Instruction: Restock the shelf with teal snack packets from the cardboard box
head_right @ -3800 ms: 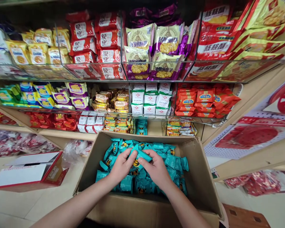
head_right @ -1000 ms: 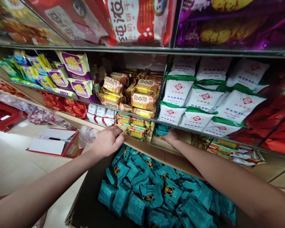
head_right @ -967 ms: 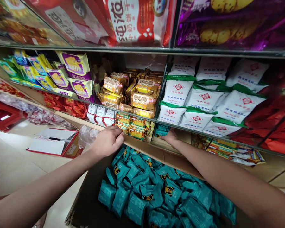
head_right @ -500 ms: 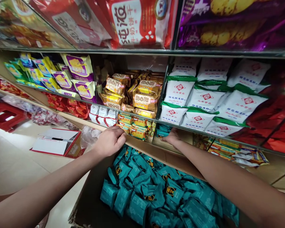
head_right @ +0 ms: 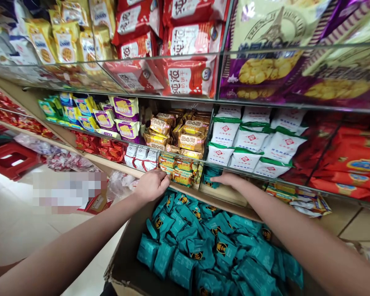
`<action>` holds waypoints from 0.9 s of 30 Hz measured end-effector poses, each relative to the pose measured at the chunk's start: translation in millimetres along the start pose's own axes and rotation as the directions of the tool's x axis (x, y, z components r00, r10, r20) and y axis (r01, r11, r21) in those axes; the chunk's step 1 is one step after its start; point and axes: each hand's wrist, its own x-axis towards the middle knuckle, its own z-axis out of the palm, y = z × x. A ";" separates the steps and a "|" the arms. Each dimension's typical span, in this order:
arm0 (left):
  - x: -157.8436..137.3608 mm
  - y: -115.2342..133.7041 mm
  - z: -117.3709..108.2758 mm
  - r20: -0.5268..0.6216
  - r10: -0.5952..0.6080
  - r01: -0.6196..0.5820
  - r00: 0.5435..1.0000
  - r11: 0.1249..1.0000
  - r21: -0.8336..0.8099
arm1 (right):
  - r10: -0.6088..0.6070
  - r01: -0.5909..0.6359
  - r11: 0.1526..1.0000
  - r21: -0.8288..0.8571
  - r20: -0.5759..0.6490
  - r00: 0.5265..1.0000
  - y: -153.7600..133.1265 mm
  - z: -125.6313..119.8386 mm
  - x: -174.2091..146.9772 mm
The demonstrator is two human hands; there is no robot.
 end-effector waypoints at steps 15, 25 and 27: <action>-3.9 0.2 4.8 -0.073 -0.010 0.011 0.997 1.000 0.020 | -0.347 0.311 0.871 -0.380 -0.027 0.938 12.1 31.2 -224.3; -9.0 0.4 2.6 -0.095 -0.005 0.006 0.995 1.000 0.012 | -0.152 0.126 0.827 -0.548 -0.001 0.988 13.6 53.4 -216.4; -10.5 1.1 1.3 -0.099 0.000 0.001 0.995 1.000 0.010 | -0.165 0.134 0.832 -0.539 -0.009 0.986 14.0 54.6 -216.6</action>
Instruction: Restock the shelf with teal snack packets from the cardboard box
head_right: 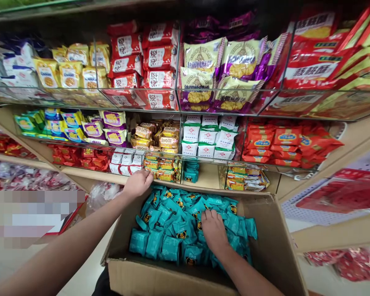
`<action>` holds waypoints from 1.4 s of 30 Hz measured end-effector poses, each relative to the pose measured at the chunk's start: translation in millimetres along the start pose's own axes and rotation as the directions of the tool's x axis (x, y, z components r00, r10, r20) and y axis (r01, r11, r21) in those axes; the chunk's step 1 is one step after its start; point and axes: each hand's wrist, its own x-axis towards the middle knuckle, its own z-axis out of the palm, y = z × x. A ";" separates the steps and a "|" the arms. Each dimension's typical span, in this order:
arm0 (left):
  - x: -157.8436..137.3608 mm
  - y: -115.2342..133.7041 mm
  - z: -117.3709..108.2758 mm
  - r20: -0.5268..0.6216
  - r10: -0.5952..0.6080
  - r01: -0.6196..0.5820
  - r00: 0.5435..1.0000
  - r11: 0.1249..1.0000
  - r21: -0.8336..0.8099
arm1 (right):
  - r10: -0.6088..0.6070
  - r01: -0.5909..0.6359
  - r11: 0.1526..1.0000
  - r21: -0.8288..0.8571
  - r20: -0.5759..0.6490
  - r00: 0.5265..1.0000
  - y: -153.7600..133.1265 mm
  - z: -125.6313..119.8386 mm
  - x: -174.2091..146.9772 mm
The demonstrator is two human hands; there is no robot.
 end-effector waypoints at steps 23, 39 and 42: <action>-85.1 150.8 -13.8 0.158 -0.050 0.166 0.986 0.350 -0.922 | 0.530 -0.018 -0.066 0.998 0.050 0.847 -26.9 -83.5 -22.1; -97.5 165.7 -3.2 0.093 -0.278 0.170 0.956 0.267 -0.949 | 0.445 -0.030 -0.442 0.897 0.248 0.860 -59.8 -65.1 -44.1; -90.7 146.9 -12.4 -0.019 -0.056 0.009 0.998 0.455 -0.890 | 0.488 -0.069 -0.168 0.983 0.144 0.861 -48.6 -69.7 -50.9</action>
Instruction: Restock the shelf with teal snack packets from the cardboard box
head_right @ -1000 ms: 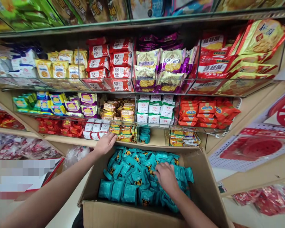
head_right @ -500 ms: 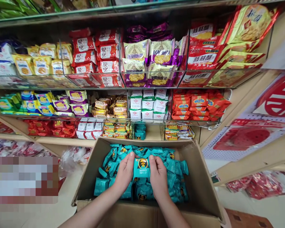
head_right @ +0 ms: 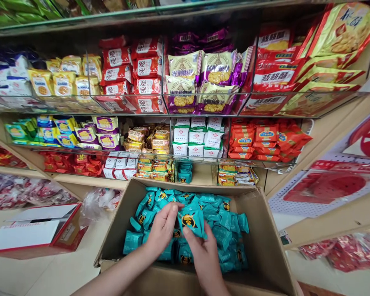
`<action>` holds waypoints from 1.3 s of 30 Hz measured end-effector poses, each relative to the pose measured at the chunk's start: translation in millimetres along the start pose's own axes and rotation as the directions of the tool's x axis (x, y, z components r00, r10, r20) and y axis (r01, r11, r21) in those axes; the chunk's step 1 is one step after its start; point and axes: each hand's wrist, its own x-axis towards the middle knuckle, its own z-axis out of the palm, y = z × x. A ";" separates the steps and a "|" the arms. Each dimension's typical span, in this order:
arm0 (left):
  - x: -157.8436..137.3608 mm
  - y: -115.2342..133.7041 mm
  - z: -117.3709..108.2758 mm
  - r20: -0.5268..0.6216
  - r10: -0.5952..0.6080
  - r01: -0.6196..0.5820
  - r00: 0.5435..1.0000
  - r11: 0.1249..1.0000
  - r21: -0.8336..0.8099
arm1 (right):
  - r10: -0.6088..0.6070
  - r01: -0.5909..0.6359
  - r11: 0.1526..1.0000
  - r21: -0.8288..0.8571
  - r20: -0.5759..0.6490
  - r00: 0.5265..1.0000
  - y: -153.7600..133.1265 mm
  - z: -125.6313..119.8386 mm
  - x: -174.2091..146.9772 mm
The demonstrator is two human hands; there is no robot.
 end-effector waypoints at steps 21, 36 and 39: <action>105.5 -76.5 -121.5 0.006 -0.098 0.047 0.995 0.532 0.846 | 0.218 0.628 -0.021 -0.778 0.610 0.762 -27.7 23.1 247.7; 104.5 -76.9 -119.8 0.006 -0.127 0.061 0.992 0.515 0.855 | 0.353 0.624 -0.102 -0.775 0.558 0.751 22.6 60.1 269.1; 105.9 -78.2 -119.4 0.011 -0.119 0.053 0.993 0.517 0.855 | 0.349 0.563 -0.074 -0.823 0.507 0.788 28.3 56.8 273.2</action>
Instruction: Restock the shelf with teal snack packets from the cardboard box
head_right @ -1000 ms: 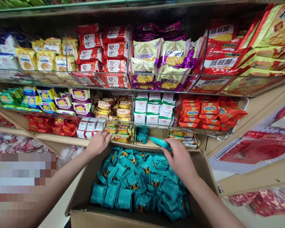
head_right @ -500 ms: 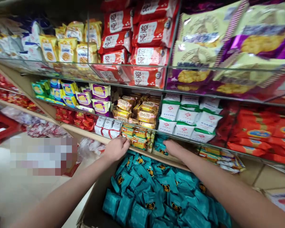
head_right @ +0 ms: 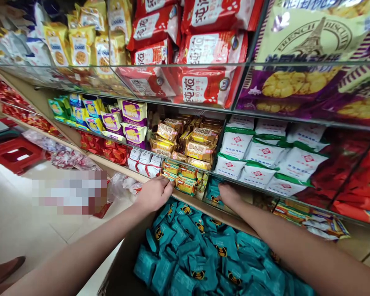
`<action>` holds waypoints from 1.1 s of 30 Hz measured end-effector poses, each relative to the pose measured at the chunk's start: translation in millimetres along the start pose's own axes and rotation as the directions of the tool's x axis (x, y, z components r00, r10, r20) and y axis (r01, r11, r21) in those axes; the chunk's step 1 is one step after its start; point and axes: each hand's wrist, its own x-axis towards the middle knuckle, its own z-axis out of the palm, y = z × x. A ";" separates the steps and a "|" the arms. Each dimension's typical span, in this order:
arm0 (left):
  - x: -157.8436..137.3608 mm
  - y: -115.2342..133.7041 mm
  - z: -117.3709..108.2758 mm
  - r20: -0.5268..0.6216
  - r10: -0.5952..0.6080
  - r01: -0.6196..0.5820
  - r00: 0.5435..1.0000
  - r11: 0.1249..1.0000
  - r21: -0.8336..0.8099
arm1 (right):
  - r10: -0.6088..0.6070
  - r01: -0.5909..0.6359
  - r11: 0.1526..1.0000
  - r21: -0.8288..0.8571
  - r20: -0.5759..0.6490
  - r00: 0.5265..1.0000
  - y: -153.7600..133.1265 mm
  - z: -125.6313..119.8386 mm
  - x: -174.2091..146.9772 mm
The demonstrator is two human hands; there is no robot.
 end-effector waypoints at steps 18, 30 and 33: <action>1.6 -0.9 0.7 0.031 0.021 -0.021 0.999 1.000 0.012 | 0.224 -0.240 0.901 0.362 0.086 0.971 1.0 12.2 1.1; 2.4 -2.6 0.6 0.026 -0.013 0.011 1.000 0.998 0.056 | 0.068 -0.057 0.970 0.238 -0.039 0.997 -4.6 -52.0 -44.2; 2.0 -1.7 -0.4 0.029 -0.028 0.026 0.999 0.998 0.056 | -0.025 0.070 0.974 0.214 -0.206 0.978 -18.6 -56.7 -112.2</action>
